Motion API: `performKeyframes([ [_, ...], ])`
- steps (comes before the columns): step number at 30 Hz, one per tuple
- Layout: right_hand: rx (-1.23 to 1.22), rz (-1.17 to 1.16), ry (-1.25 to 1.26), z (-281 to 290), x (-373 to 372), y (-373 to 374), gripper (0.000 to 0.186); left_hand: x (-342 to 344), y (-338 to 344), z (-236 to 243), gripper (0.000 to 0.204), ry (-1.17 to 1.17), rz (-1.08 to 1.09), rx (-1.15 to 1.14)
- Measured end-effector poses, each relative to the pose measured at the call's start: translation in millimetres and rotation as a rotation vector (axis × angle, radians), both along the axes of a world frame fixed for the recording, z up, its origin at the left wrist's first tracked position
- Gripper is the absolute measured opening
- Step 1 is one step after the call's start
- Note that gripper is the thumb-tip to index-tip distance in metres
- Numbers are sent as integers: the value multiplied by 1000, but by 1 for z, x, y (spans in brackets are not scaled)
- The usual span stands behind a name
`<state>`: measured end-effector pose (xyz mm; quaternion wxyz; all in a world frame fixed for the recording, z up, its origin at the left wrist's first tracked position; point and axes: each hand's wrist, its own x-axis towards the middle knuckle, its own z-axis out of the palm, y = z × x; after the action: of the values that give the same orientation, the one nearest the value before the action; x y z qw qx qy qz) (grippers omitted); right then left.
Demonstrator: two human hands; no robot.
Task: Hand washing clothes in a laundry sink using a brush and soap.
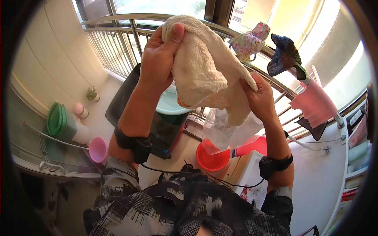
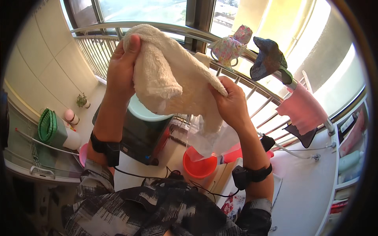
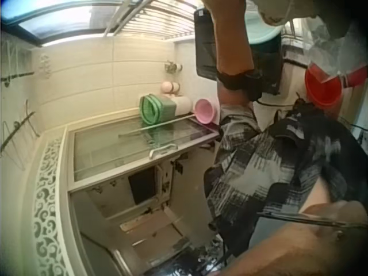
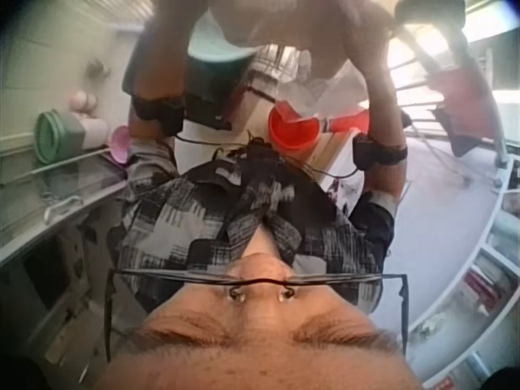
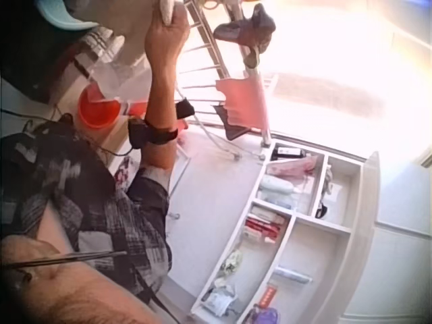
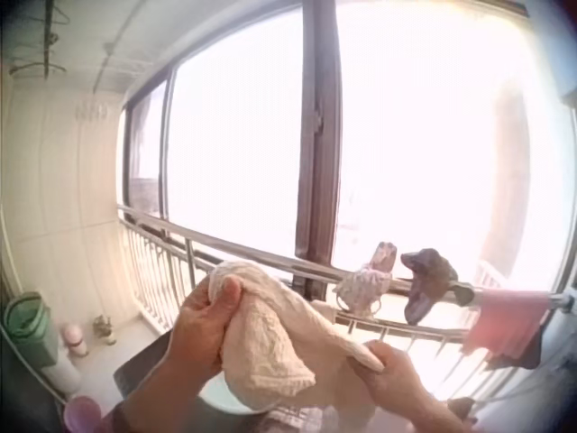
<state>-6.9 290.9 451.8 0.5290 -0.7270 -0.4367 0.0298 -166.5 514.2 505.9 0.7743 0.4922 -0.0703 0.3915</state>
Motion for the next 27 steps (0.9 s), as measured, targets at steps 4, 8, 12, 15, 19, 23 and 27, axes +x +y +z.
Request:
performKeyframes([
  [4,275,163,556,47,-29,58,24,-9,46,4,40,-1,235,102],
  [8,259,287,721,23,-32,110,36,-5,87,-27,43,101,374,193],
  [12,-176,94,505,-58,-18,141,58,-6,142,-121,53,826,801,789],
  [15,-253,50,456,-118,12,123,55,-27,151,-195,52,1371,753,972],
  [19,-354,16,571,-156,24,49,41,-48,145,-229,46,1189,609,986],
  [23,-410,-233,785,-202,31,-71,38,2,80,-207,33,844,369,911],
  [27,-265,-568,900,-278,2,-179,33,42,-10,-188,30,718,-302,687],
])
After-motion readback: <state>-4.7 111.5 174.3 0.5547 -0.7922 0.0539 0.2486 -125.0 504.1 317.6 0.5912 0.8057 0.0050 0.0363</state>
